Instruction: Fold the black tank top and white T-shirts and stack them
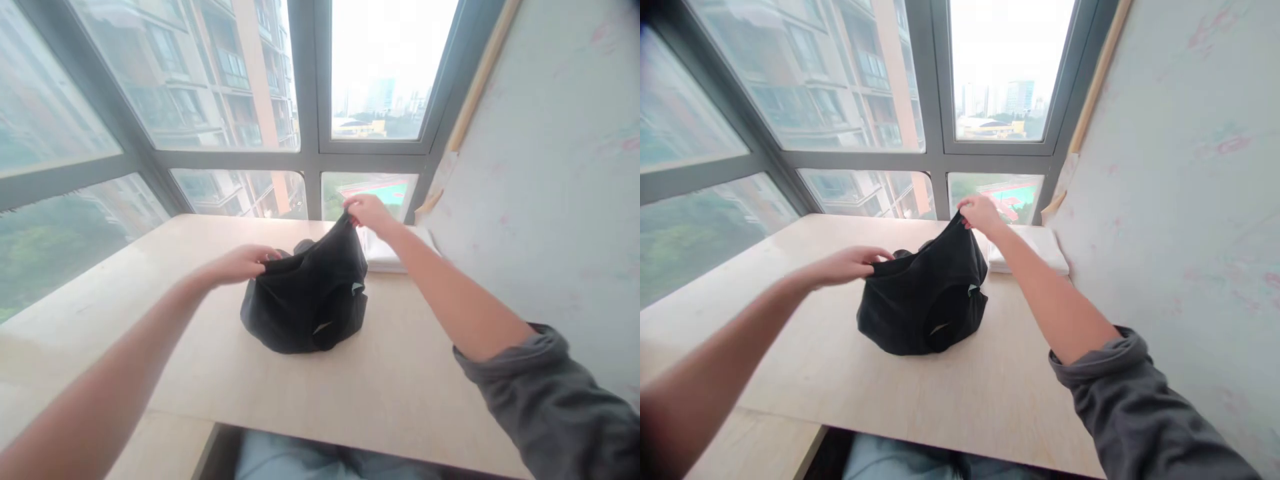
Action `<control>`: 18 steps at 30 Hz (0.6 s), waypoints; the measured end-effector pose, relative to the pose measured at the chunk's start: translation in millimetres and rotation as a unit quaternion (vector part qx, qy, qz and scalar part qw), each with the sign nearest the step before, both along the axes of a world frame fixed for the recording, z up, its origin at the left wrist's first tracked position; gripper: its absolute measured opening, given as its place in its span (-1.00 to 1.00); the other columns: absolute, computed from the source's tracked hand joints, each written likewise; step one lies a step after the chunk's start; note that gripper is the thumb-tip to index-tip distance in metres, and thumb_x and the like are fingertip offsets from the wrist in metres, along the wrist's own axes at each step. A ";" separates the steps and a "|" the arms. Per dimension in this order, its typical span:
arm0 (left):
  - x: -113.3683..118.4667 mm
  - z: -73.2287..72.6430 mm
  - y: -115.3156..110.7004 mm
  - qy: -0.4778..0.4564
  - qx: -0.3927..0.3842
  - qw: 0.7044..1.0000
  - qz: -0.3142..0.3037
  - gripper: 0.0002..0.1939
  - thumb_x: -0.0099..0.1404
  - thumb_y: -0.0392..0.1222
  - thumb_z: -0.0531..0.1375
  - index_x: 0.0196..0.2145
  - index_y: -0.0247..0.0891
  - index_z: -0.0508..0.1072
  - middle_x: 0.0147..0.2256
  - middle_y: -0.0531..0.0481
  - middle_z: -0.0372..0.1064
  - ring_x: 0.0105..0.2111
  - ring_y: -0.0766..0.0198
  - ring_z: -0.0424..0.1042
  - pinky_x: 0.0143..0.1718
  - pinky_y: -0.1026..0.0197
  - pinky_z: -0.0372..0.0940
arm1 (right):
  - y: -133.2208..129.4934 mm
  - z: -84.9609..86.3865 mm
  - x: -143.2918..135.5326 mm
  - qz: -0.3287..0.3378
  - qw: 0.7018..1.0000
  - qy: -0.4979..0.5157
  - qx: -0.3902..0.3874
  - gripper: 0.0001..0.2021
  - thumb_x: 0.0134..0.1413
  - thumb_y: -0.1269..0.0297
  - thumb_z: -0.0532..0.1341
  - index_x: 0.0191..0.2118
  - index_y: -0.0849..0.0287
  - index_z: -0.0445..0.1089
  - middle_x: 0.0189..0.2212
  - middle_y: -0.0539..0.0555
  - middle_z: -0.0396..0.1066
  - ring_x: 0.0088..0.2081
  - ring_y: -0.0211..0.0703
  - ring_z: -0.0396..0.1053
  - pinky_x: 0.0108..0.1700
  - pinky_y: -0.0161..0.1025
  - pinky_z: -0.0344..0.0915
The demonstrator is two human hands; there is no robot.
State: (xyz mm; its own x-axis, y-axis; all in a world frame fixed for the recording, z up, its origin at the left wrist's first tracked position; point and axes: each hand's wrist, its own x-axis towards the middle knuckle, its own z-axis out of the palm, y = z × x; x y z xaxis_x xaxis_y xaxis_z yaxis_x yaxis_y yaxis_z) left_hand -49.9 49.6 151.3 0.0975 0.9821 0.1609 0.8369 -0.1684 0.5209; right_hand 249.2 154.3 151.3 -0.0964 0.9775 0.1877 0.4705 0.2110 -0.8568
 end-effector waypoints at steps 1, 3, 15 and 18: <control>6.6 -30.3 -4.6 0.016 -0.021 1.000 -0.010 -0.67 0.36 -0.02 0.20 -0.05 -0.30 0.50 -0.17 -0.03 0.49 -0.18 0.18 0.49 -0.11 0.09 0.42 | -2.1 -32.7 -5.0 0.016 0.998 0.019 -0.060 -0.68 0.07 0.53 0.15 -0.05 0.31 0.48 -0.41 0.10 0.49 -0.44 -0.23 0.46 -0.34 -0.31 0.44; 11.5 -78.7 -9.4 0.047 -0.054 0.997 -0.026 -0.63 0.38 0.01 0.20 -0.01 -0.31 0.45 -0.07 -0.07 0.44 -0.13 0.15 0.47 -0.11 0.04 0.44 | -12.9 -90.8 -8.9 0.062 0.986 0.055 -0.145 -0.54 0.05 0.53 0.16 0.11 0.27 0.38 -0.22 0.17 0.53 -0.37 -0.24 0.49 -0.32 -0.33 0.45; 89.1 -142.5 -5.6 0.215 -0.029 0.962 -0.168 -0.72 0.37 -0.05 0.13 -0.06 -0.21 0.46 -0.13 -0.17 0.45 -0.10 0.05 0.44 -0.07 0.05 0.34 | -148.5 -198.8 13.4 0.213 0.962 -0.162 -0.051 -0.75 0.19 0.31 0.16 -0.06 0.10 0.51 -0.43 -0.02 0.50 -0.42 -0.24 0.37 -0.31 -0.30 0.20; 123.4 -162.7 -0.4 0.234 -0.060 0.955 -0.172 -0.63 0.32 0.04 0.21 -0.06 -0.29 0.46 -0.16 -0.21 0.44 -0.17 0.04 0.46 -0.13 0.00 0.38 | -160.7 -202.4 3.4 0.228 0.944 -0.227 -0.068 -0.74 0.17 0.31 0.18 -0.04 0.09 0.50 -0.41 -0.01 0.52 -0.37 -0.21 0.40 -0.31 -0.31 0.14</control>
